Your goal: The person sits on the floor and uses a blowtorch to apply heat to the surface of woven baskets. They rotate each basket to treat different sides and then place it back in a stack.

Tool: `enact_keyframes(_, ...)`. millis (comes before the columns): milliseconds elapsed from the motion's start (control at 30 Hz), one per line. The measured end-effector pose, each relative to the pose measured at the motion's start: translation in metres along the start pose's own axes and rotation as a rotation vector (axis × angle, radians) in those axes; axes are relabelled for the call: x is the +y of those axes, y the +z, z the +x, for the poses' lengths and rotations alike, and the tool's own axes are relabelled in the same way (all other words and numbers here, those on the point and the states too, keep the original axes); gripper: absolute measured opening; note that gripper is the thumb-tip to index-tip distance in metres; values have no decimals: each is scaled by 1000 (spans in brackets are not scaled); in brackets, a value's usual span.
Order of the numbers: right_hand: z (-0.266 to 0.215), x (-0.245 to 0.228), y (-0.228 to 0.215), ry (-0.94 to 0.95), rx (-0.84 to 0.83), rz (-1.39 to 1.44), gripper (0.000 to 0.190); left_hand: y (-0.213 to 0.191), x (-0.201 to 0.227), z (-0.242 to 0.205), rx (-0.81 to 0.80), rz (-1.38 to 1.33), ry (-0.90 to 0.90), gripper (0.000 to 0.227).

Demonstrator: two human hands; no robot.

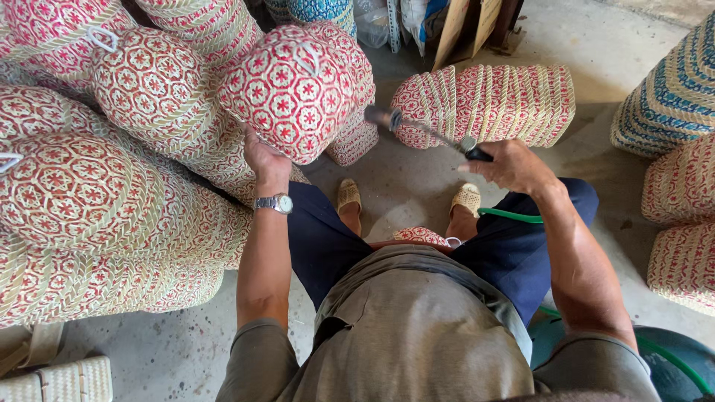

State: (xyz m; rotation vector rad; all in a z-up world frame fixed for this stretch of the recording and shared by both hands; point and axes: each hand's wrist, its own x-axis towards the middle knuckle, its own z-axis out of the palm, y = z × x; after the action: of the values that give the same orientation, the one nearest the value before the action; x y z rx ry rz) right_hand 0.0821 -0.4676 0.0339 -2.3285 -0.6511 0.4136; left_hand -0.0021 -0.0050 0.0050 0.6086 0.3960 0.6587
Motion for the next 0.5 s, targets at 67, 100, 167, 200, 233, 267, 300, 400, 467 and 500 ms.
enact_keyframes(67,5,3,-8,30,50,104,39,-2,2,1,-185,16,55,59)
enact_keyframes(100,7,5,-14,-3,55,91,38,-3,4,4,-278,25,82,59)
enact_keyframes(167,9,11,-25,-68,62,65,36,-6,7,12,-332,114,152,56)
enact_keyframes(200,12,12,-29,-21,50,48,38,-8,9,15,-356,158,187,54)
enact_keyframes(233,16,13,-32,26,39,30,40,-11,11,17,-405,200,219,51)
enact_keyframes(267,18,12,-34,72,25,13,42,-14,14,19,-452,242,252,48)
enact_keyframes(300,18,12,-37,46,31,47,39,-17,15,20,-499,285,286,46)
enact_keyframes(400,15,10,-41,-19,33,120,34,-20,17,26,-425,349,281,36)
enact_keyframes(467,6,8,-38,-36,14,127,33,-22,16,31,-340,431,365,27)
enact_keyframes(500,1,7,-36,-10,-21,146,33,-23,14,33,-298,473,405,27)
